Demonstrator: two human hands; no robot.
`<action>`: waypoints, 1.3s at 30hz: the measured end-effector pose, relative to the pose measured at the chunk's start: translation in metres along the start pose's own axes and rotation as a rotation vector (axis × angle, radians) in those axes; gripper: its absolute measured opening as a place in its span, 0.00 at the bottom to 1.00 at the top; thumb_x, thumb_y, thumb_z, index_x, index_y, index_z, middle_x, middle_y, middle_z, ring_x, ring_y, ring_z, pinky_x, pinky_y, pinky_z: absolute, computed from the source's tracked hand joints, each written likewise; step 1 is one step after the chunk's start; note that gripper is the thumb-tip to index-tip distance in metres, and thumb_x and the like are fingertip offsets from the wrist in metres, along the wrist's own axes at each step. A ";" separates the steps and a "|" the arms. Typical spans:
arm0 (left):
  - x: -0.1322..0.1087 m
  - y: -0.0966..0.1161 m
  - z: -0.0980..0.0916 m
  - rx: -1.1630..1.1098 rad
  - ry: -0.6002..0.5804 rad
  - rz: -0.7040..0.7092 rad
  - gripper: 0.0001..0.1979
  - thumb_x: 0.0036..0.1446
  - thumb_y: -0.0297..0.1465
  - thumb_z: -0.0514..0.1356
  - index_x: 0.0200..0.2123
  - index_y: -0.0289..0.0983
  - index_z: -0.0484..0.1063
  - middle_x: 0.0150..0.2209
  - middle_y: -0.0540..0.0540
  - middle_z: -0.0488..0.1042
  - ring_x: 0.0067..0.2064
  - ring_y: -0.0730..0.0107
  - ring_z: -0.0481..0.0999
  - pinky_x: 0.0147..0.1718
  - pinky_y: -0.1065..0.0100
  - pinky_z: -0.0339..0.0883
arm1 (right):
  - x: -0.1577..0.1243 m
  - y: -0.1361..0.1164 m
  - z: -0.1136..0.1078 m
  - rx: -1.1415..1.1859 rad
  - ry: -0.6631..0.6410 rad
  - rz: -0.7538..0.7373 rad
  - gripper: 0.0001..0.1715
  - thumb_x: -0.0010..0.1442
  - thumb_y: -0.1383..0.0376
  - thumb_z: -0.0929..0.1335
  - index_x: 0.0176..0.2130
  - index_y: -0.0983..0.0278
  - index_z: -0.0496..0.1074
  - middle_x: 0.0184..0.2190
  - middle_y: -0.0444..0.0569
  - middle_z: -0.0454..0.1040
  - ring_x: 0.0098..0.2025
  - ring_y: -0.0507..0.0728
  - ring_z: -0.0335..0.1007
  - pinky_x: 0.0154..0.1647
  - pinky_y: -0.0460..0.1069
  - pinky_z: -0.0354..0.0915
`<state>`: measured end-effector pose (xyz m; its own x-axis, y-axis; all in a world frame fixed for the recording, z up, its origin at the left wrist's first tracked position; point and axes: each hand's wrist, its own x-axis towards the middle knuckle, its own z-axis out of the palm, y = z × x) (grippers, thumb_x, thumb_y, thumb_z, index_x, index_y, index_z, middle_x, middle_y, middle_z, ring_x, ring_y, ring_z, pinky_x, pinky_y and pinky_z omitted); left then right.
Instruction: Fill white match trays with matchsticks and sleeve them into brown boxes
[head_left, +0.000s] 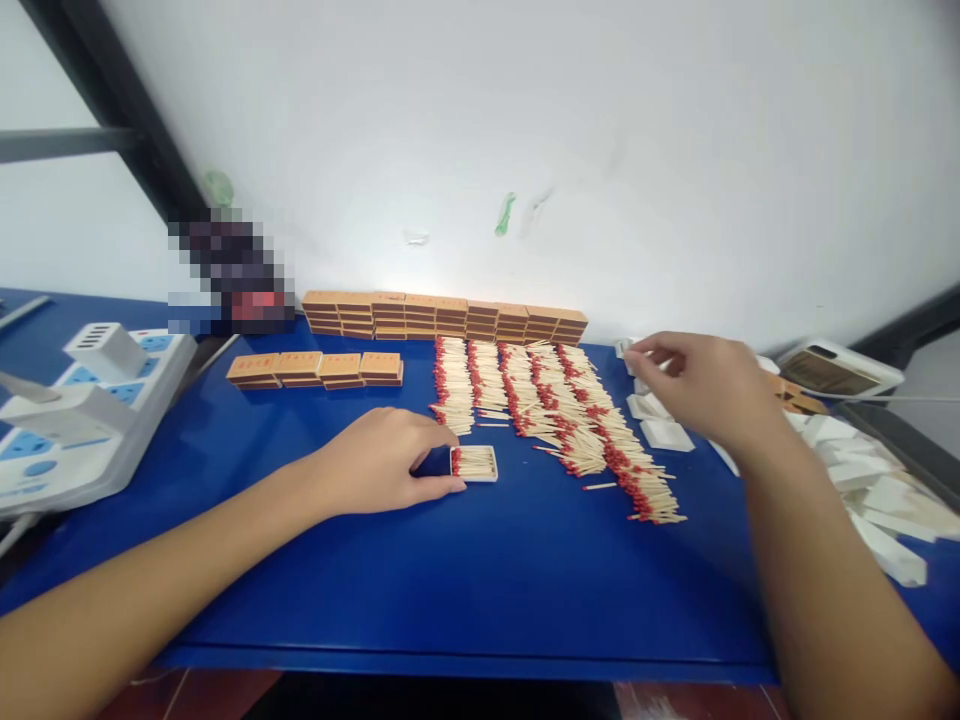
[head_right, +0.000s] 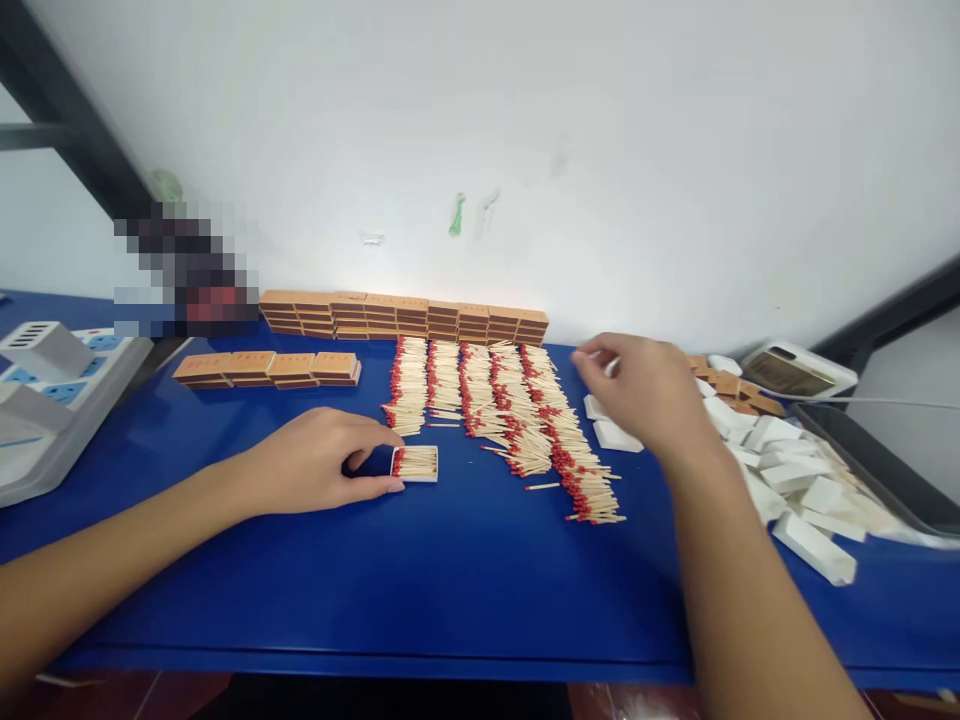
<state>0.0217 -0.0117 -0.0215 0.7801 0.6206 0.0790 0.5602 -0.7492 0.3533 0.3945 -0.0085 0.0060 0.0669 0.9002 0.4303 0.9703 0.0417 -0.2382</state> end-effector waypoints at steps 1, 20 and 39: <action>-0.001 0.000 0.000 -0.001 -0.003 -0.001 0.16 0.67 0.44 0.63 0.44 0.37 0.81 0.27 0.53 0.71 0.27 0.72 0.69 0.27 0.67 0.54 | 0.004 0.014 -0.006 -0.078 -0.015 0.101 0.12 0.64 0.58 0.71 0.40 0.62 0.83 0.32 0.53 0.82 0.32 0.60 0.72 0.34 0.53 0.58; -0.004 0.004 0.006 -0.012 0.056 0.006 0.15 0.67 0.44 0.64 0.44 0.37 0.80 0.25 0.53 0.71 0.26 0.71 0.70 0.27 0.68 0.55 | 0.036 0.077 -0.015 -0.074 0.146 0.611 0.12 0.60 0.61 0.71 0.38 0.65 0.82 0.36 0.61 0.82 0.36 0.64 0.72 0.39 0.56 0.62; -0.003 0.002 0.006 0.035 0.055 0.035 0.15 0.68 0.43 0.63 0.42 0.37 0.78 0.27 0.51 0.73 0.27 0.69 0.71 0.27 0.68 0.53 | 0.098 -0.019 0.070 0.661 -0.274 0.706 0.24 0.71 0.56 0.72 0.61 0.65 0.72 0.59 0.56 0.74 0.55 0.62 0.76 0.54 0.61 0.75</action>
<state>0.0222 -0.0168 -0.0267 0.7836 0.6048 0.1420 0.5428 -0.7777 0.3170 0.3662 0.1092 -0.0081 0.4407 0.8770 -0.1914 0.3995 -0.3825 -0.8331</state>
